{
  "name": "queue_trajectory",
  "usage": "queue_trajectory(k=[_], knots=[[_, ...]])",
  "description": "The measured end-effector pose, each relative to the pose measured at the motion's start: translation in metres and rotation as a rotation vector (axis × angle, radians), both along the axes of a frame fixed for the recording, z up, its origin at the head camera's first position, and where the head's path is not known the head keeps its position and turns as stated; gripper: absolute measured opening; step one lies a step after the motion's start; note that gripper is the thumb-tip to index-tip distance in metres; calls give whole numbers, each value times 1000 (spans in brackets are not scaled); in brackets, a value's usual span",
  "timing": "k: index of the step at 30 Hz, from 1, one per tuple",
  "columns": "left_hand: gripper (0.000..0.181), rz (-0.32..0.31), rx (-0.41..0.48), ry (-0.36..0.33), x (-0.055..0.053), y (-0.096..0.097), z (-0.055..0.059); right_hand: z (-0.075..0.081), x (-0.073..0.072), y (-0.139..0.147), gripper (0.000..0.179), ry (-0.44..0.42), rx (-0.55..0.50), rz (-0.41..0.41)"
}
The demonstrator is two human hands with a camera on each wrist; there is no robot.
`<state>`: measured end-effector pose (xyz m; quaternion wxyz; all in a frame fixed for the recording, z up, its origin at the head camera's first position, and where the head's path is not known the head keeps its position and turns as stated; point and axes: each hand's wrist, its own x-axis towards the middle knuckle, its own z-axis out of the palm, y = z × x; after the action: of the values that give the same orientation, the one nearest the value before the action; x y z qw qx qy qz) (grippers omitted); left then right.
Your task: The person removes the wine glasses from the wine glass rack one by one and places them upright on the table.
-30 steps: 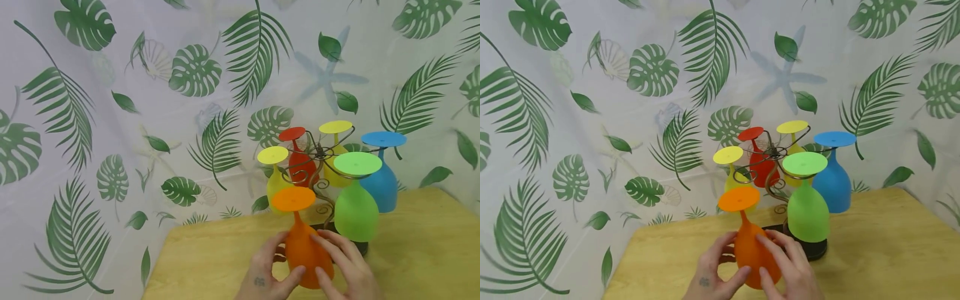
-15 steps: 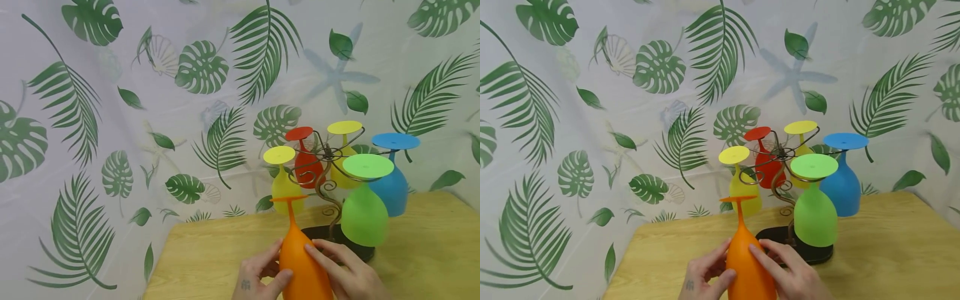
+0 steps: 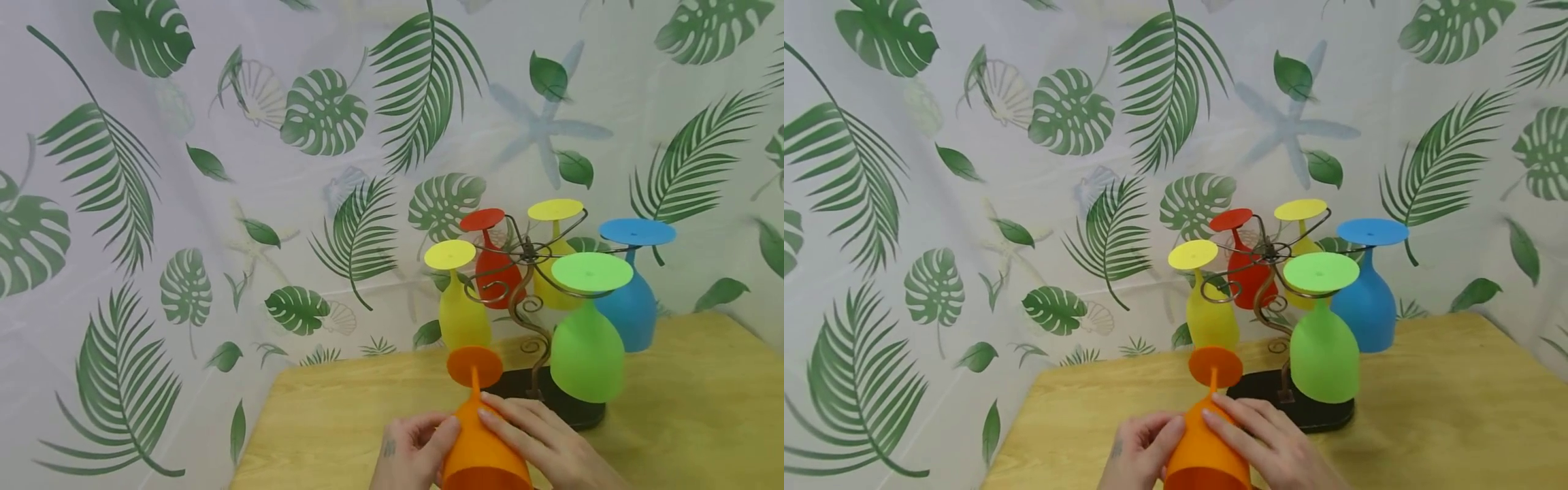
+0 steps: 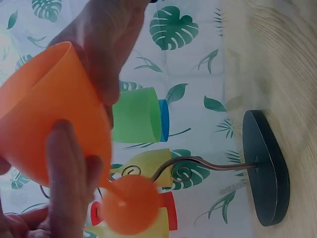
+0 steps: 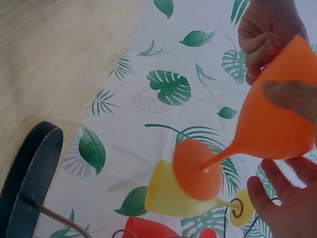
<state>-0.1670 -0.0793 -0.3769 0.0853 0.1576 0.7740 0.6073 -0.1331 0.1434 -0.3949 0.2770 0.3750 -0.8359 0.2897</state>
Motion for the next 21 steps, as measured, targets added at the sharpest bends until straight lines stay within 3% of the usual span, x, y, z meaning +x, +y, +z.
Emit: queue_trajectory(k=[3,6,9,11,13,17,18,21], knots=[[41,4,-32,-58,-3,0,-2,-4,-3,-1,82,-72,-42,84],[46,-4,-80,-36,-4,-2,-5,-9,-6,-2,79,-139,-138,187],[44,-16,-117,12,-6,-3,-6,-12,-11,-2,82,-153,-223,242],[38,-14,-77,59,-6,-3,-6,-13,-12,-3,83,-211,-280,245],[30,-26,18,144,-6,-4,-7,-13,-13,-4,81,-291,-338,219],[23,-108,183,308,-4,-5,-6,-16,-18,-6,74,-441,-425,138],[25,-128,189,343,-3,-6,-5,-16,-19,-6,74,-471,-432,128],[37,-152,167,360,-2,-6,-7,-20,-23,-8,71,-546,-443,124]])
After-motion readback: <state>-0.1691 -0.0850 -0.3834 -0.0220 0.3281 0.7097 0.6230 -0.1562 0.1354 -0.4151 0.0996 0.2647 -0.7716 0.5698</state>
